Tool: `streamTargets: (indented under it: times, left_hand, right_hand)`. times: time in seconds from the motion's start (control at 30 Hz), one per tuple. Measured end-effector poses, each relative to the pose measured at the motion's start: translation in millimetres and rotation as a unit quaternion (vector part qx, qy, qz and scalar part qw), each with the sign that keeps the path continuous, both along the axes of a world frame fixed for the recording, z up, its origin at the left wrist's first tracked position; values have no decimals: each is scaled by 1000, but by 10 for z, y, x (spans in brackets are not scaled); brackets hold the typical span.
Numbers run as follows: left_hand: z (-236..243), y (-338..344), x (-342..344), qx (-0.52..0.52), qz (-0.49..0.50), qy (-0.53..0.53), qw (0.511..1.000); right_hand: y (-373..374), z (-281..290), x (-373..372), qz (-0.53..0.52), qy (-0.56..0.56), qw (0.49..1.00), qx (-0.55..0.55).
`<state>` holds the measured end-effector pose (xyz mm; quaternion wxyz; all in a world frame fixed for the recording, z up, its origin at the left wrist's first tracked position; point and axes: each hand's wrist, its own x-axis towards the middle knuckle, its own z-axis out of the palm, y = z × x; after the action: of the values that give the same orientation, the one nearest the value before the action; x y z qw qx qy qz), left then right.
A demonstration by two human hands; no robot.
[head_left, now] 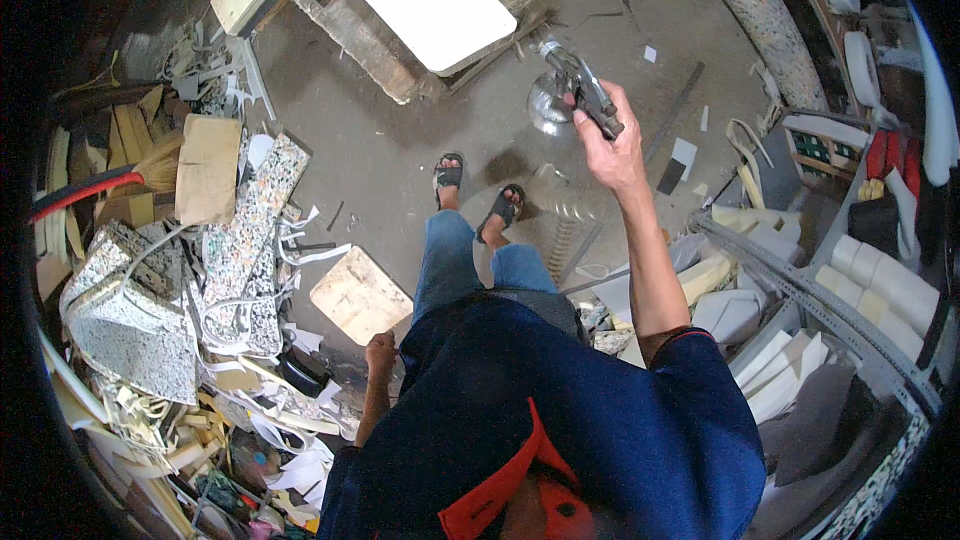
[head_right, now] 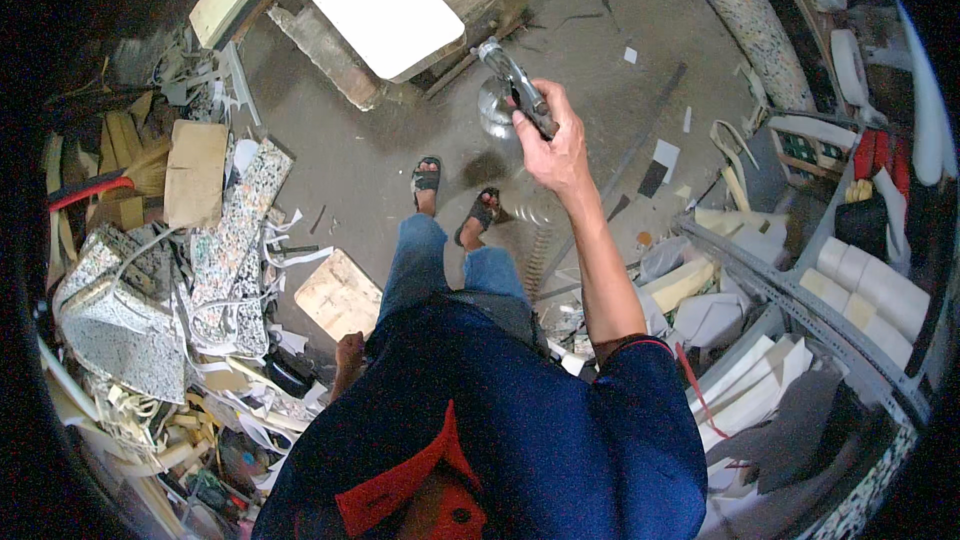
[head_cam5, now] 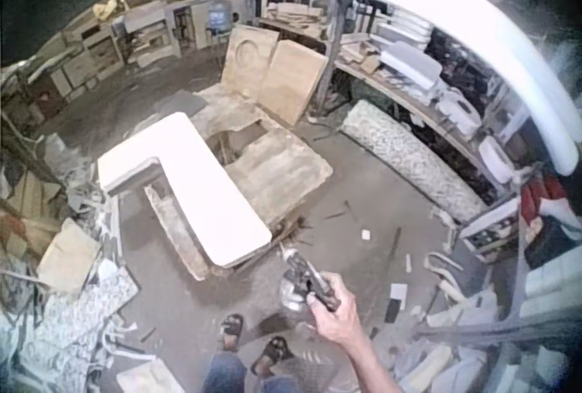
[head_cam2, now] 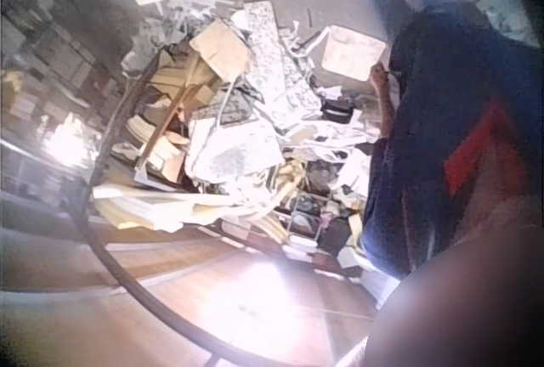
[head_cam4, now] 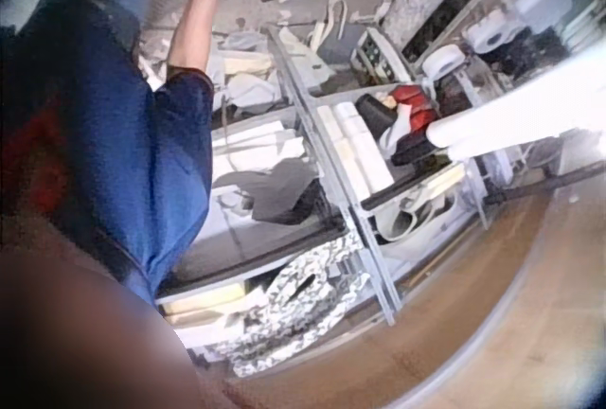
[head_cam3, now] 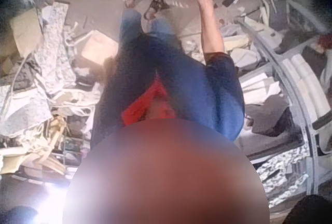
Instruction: The person cuts a gray plastic sheet into a curved shape using a hand saw, then sands the edges with a sanding block. They then spray paint the finished part with a spray gun.
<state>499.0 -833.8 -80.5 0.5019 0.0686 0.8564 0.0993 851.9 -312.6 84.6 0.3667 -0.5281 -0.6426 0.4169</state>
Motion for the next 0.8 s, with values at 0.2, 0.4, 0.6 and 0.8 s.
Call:
streamTargets:
  times: [0.2, 0.4, 0.6, 0.8]
  left_hand:
    - [-23, 16, 289, 14, 93, -8, 996]
    - [88, 86, 390, 27, 84, 9, 996]
    - [84, 60, 421, 52, 100, -14, 994]
    - [98, 115, 261, 71, 85, -8, 994]
  right_hand:
    - [115, -244, -155, -50, -3, 999, 13]
    - [103, -225, -132, -1, -71, 997, 26]
    - [4, -169, -54, -20, 2, 999, -48]
    - [35, -120, -182, -39, -76, 996, -8]
